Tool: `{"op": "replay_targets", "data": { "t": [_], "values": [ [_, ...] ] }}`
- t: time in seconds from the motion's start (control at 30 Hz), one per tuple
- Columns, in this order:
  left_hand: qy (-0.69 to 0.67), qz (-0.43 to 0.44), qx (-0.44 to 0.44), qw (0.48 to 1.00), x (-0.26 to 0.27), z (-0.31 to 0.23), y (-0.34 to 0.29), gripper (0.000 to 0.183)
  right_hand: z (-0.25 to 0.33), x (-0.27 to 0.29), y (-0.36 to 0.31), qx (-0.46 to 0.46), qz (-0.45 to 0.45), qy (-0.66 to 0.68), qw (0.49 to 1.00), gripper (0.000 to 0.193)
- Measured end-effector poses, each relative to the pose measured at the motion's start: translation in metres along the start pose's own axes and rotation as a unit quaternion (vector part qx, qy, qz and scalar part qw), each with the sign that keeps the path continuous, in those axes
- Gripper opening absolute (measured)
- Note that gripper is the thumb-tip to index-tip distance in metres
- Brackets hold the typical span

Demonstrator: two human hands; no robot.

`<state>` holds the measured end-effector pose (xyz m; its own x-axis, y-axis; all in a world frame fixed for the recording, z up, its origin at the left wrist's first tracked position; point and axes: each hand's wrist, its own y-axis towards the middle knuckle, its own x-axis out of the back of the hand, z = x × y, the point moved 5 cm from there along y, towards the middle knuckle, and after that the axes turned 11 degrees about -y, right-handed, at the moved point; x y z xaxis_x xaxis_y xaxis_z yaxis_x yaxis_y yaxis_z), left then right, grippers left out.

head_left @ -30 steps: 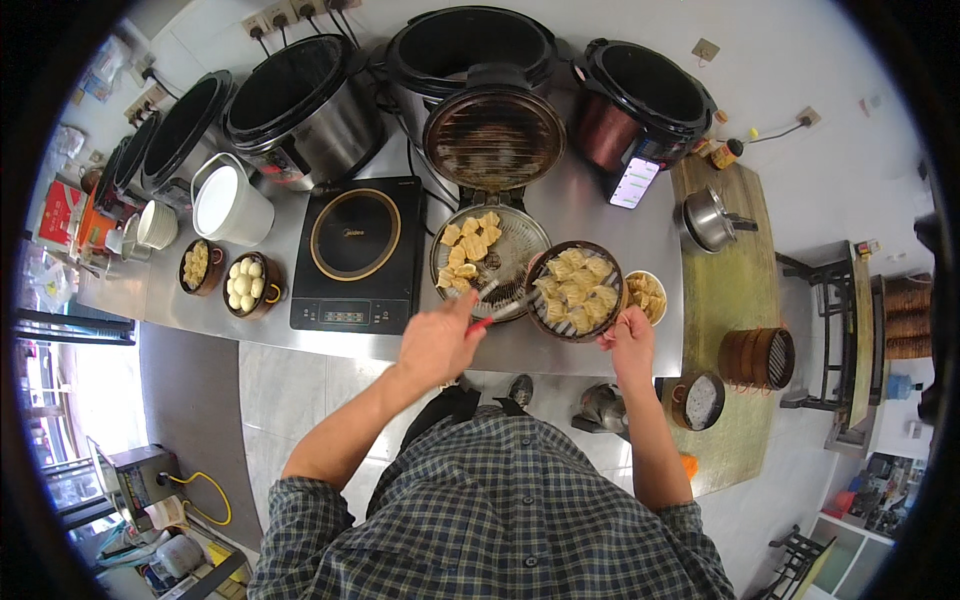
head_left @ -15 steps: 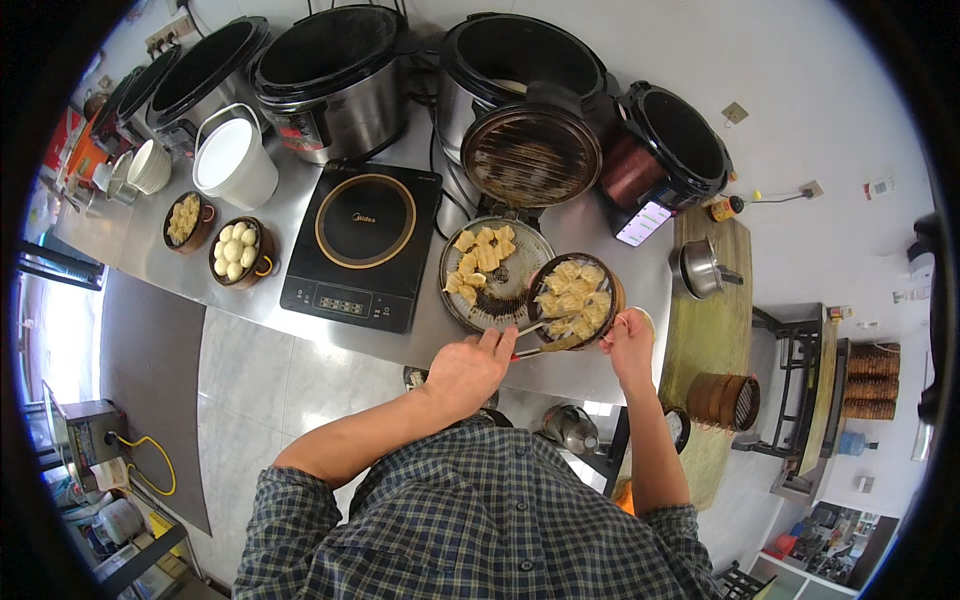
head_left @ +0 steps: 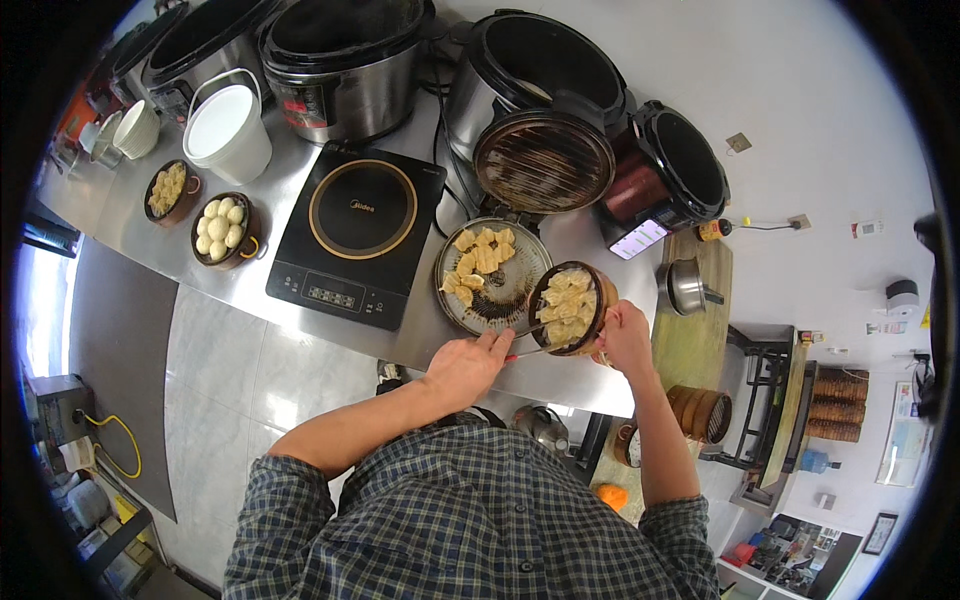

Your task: The person uses tongs to transfer cooked dumplings from a metal tray into a paper cup. They then move a bamboo steamer basket and continue transferring dumplings from the tray into the steamer basket.

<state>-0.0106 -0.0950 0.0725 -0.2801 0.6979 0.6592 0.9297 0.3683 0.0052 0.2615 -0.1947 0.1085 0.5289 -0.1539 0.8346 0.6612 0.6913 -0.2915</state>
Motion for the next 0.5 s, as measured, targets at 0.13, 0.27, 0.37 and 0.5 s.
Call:
{"op": "replay_targets", "data": {
  "t": [0.13, 0.27, 0.37, 0.5],
  "values": [
    [-0.07, -0.03, 0.037, 0.996, -0.011, 0.007, 0.0, 0.053, 0.021, 0.01, 0.017, 0.018, 0.013, -0.049, 0.999, 0.021],
    [-0.125, -0.065, 0.059, 0.988, -0.016, 0.016, -0.005, 0.049, 0.042, 0.014, 0.035, 0.021, 0.017, -0.174, 0.984, 0.025],
    [-0.169, -0.079, 0.076, 0.98, -0.015, 0.026, -0.009, 0.047, 0.063, 0.015, 0.046, 0.07, -0.009, -0.281, 0.957, 0.025],
    [-0.204, -0.1, 0.083, 0.97, -0.008, 0.043, -0.015, 0.047, 0.082, 0.016, 0.053, 0.091, -0.025, -0.363, 0.927, 0.023]
  ]
}}
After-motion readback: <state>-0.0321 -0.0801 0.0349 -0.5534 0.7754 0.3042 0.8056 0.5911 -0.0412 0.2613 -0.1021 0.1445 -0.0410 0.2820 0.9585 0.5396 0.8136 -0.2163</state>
